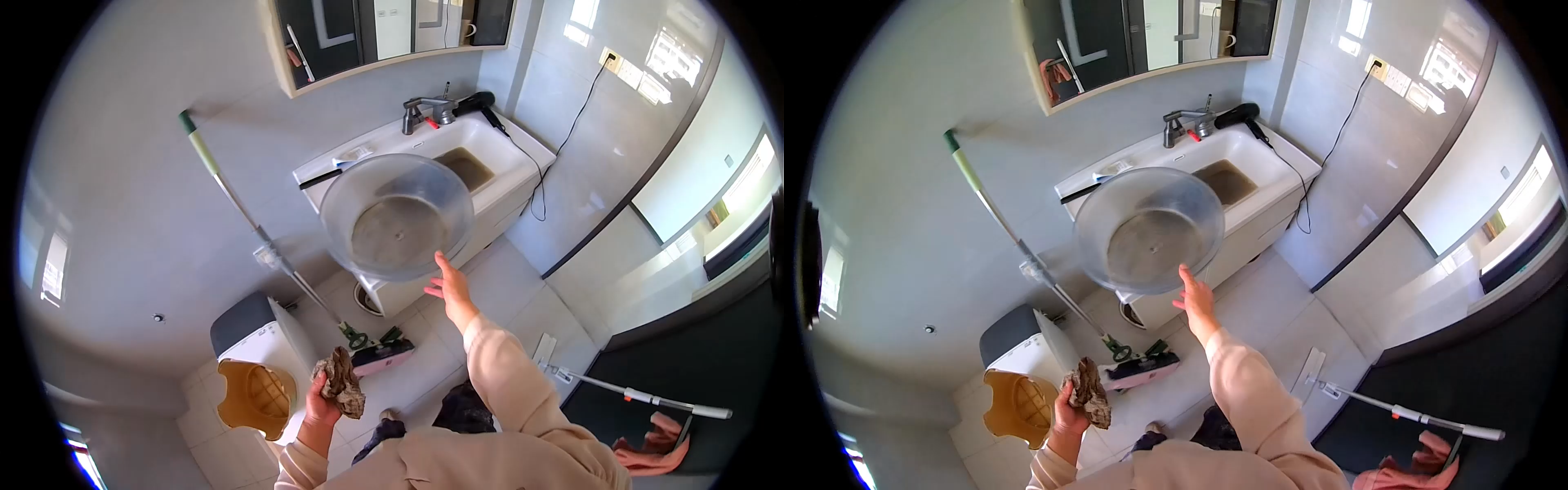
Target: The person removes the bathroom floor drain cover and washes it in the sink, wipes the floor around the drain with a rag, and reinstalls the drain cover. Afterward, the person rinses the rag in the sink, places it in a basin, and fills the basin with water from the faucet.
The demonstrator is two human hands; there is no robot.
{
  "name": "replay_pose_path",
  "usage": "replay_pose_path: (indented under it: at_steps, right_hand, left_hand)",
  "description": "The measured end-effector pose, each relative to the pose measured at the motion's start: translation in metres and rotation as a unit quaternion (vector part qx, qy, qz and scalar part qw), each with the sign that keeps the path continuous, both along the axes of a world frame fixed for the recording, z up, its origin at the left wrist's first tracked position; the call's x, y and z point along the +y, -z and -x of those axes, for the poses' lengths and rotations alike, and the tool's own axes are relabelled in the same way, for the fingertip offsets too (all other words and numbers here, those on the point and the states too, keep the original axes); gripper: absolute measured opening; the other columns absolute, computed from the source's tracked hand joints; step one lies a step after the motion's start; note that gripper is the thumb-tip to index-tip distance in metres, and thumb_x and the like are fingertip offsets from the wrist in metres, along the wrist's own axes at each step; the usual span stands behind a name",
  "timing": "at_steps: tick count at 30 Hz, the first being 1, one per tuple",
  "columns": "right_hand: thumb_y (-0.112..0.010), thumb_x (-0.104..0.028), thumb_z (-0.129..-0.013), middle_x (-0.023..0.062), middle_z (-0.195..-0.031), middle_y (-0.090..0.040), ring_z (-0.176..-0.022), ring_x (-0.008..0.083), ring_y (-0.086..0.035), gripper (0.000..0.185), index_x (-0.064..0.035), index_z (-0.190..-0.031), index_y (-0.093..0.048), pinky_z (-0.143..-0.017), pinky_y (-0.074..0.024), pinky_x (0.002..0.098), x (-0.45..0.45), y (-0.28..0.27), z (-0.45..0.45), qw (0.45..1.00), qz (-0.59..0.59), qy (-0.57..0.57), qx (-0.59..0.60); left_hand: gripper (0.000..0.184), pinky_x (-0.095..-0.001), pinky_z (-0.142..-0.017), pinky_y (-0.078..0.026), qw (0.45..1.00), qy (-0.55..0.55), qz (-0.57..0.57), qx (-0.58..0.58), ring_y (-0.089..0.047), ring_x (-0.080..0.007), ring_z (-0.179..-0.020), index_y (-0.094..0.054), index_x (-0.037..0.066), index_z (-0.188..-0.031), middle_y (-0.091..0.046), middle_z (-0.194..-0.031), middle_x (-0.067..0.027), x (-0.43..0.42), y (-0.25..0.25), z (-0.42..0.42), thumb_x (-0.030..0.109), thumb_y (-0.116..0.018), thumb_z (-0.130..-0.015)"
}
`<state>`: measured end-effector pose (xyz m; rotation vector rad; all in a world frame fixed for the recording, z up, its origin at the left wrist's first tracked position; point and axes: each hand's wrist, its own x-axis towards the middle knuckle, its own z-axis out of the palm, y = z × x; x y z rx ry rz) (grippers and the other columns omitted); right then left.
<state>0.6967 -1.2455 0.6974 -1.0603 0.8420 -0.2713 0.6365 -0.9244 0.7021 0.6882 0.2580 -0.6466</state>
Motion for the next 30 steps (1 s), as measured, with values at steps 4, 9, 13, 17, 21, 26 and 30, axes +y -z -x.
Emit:
replay_pose_path:
  at_steps: [4, 9, 13, 17, 21, 26, 30]
  right_hand:
    - [-0.056, -0.035, -0.082, 0.0148, -0.106, -0.051, -0.099, 0.0215, -0.051, 0.054, 0.0059, -0.114, -0.044, -0.071, -0.0515, 0.0313, -0.053, 0.033, -0.038, 0.981, -0.034, -0.192, -0.020]
    - [-0.056, -0.038, -0.081, 0.0127, -0.107, -0.052, -0.096, 0.0202, -0.053, 0.053, 0.0017, -0.114, -0.046, -0.075, -0.0474, 0.0290, -0.088, 0.017, -0.058, 0.934, -0.038, -0.352, -0.047]
    - [-0.056, -0.042, -0.079, 0.0102, -0.108, -0.053, -0.096, 0.0181, -0.055, 0.055, -0.0018, -0.115, -0.046, -0.080, -0.0443, 0.0271, -0.201, -0.005, -0.061, 0.897, -0.139, -0.385, -0.169]
    - [-0.057, -0.037, -0.079, 0.0058, -0.097, -0.058, -0.086, 0.0142, -0.056, 0.042, -0.0048, -0.106, -0.055, -0.073, -0.0440, 0.0265, -0.302, -0.014, -0.108, 0.941, -0.211, -0.263, 0.008]
    - [-0.061, -0.025, -0.075, 0.0042, -0.081, -0.063, -0.075, 0.0143, -0.058, 0.024, -0.0052, -0.089, -0.064, -0.068, -0.0436, 0.0261, -0.359, 0.020, -0.162, 0.957, -0.047, -0.281, 0.044]
    - [-0.054, -0.012, -0.077, 0.0084, -0.076, -0.063, -0.069, 0.0157, -0.058, 0.014, -0.0040, -0.083, -0.064, -0.066, -0.0447, 0.0265, -0.440, 0.070, -0.258, 0.950, 0.277, -0.130, 0.061]
    - [-0.057, -0.019, -0.075, 0.0059, -0.094, -0.059, -0.085, 0.0191, -0.055, 0.023, -0.0094, -0.095, -0.060, -0.078, -0.0404, 0.0373, -0.454, 0.053, -0.316, 0.873, 0.389, -0.243, 0.165]
  left_hand:
    - [0.051, -0.0444, -0.086, -0.042, 0.998, -0.037, 0.036, -0.043, -0.052, -0.0310, -0.100, -0.047, 0.005, -0.117, -0.054, -0.111, -0.0125, -0.093, -0.029, -0.023, 0.033, -0.056, -0.076]
    - [0.058, -0.0450, -0.086, -0.042, 0.986, -0.051, 0.053, -0.147, -0.051, -0.0312, -0.100, -0.042, 0.005, -0.121, -0.051, -0.114, -0.0146, -0.241, -0.067, -0.063, 0.040, -0.053, -0.077]
    - [0.051, -0.0430, -0.091, -0.038, 0.993, -0.064, 0.060, -0.076, -0.048, -0.0292, -0.106, -0.039, 0.007, -0.125, -0.048, -0.120, -0.0129, -0.366, -0.084, -0.113, 0.041, -0.039, -0.087]
    - [0.047, -0.0406, -0.098, -0.030, 0.985, -0.073, 0.156, -0.032, -0.043, -0.0256, -0.113, -0.041, 0.008, -0.124, -0.047, -0.123, -0.0091, -0.470, -0.055, -0.175, 0.040, -0.030, -0.092]
    - [0.048, -0.0402, -0.099, -0.029, 0.981, -0.084, 0.172, 0.004, -0.041, -0.0244, -0.115, -0.043, 0.008, -0.122, -0.046, -0.123, -0.0085, -0.539, 0.002, -0.250, 0.043, -0.030, -0.092]
    - [0.041, -0.0412, -0.095, -0.033, 0.980, -0.172, -0.018, 0.098, -0.046, -0.0226, -0.109, -0.043, 0.008, -0.120, -0.052, -0.113, -0.0061, -0.573, 0.065, -0.344, 0.036, -0.041, -0.090]
    - [0.050, -0.0427, -0.094, -0.032, 0.941, -0.262, -0.202, 0.076, -0.039, -0.0251, -0.114, -0.041, 0.010, -0.123, -0.042, -0.121, -0.0116, -0.579, 0.150, -0.392, 0.030, -0.058, -0.080]
